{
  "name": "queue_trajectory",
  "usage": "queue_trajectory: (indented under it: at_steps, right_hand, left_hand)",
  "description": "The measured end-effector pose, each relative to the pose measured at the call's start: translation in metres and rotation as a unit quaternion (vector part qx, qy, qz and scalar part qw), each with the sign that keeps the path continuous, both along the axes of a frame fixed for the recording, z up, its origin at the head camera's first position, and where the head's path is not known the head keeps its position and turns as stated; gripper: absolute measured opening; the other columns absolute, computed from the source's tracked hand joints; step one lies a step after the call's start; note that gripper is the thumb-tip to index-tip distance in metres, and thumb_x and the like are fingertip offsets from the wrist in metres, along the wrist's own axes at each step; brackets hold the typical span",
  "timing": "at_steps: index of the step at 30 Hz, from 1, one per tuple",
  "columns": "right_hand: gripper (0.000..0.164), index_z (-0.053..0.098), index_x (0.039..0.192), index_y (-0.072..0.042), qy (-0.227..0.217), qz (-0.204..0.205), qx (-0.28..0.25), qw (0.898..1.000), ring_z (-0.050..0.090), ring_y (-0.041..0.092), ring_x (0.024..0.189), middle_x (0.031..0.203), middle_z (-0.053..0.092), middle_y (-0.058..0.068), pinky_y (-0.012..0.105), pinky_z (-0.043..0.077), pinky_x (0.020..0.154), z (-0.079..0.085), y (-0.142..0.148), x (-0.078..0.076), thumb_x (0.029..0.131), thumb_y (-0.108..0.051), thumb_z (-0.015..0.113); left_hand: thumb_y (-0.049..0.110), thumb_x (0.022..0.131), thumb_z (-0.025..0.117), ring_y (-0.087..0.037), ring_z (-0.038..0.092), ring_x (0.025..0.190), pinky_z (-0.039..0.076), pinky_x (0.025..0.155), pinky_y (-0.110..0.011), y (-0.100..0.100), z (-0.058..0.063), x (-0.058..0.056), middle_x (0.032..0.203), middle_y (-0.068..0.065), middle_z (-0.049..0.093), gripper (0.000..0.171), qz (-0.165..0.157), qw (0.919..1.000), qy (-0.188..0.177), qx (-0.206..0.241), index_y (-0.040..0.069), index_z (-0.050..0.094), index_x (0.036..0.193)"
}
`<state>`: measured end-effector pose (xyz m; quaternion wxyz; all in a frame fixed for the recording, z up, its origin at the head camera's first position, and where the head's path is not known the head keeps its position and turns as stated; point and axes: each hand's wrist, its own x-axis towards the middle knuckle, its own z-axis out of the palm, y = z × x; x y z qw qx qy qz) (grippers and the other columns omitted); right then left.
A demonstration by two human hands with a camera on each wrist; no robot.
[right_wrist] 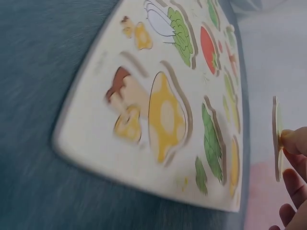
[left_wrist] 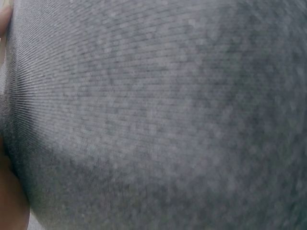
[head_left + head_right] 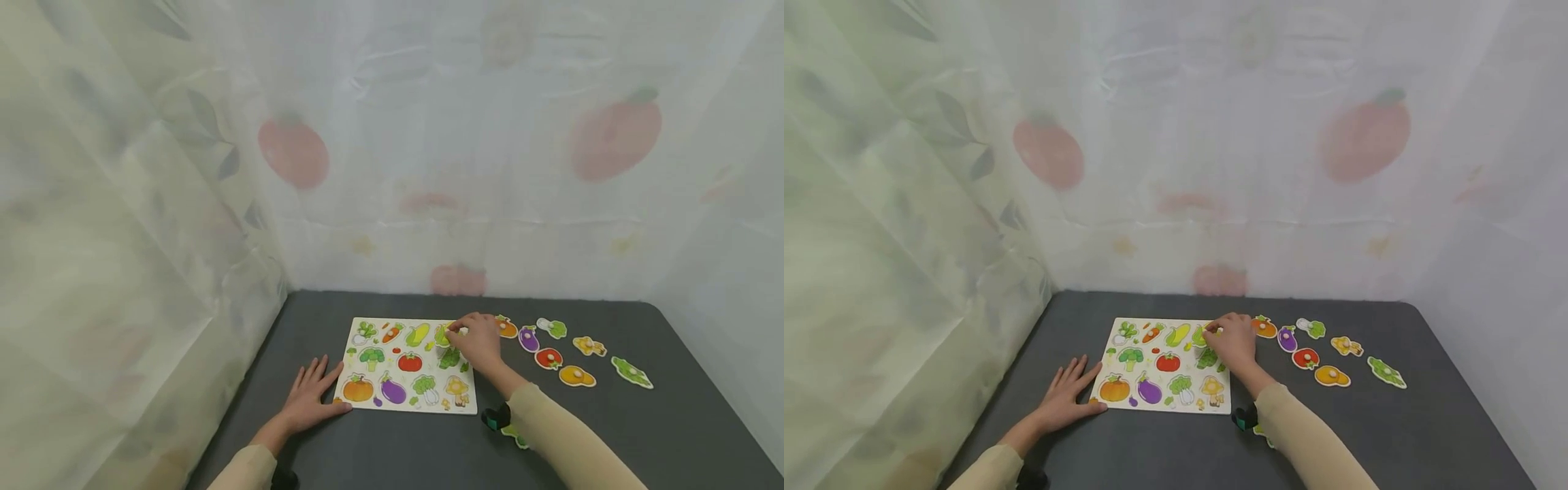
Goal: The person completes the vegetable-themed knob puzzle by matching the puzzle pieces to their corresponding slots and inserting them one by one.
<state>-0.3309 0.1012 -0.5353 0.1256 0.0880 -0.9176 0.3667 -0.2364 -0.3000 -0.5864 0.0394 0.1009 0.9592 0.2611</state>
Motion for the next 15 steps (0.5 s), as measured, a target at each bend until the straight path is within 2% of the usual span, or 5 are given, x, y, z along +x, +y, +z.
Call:
queue_trajectory:
  at_steps: [7, 15]
  right_hand:
    - [0.013, 0.081, 0.088, -0.021, -0.028, -0.01, 0.013, 0.999, 0.047, 0.039, 0.123, 0.109, 0.067, 0.005, 0.061, 0.036, 0.101, -0.01, -0.027, -0.013, 0.089, -0.034, 0.079]
    - [0.014, 0.082, 0.089, -0.019, -0.032, -0.025, 0.036, 0.999, 0.049, 0.036, 0.119, 0.109, 0.066, 0.006, 0.056, 0.037, 0.1, -0.022, -0.05, -0.025, 0.089, -0.033, 0.08]
  left_hand:
    - [0.073, 0.082, 0.069, -0.043, 0.005, 0.155, -0.005, 0.12, -0.063, 0.001, 0.0, 0.001, 0.168, -0.021, 0.017, 0.1, -0.003, 1.0, 0.003, 0.003, 0.023, 0.035, 0.162]
    - [0.07, 0.082, 0.071, -0.043, 0.006, 0.155, -0.002, 0.12, -0.063, 0.003, 0.007, 0.002, 0.168, -0.021, 0.018, 0.099, 0.003, 0.9999, -0.006, -0.009, 0.022, 0.037, 0.161]
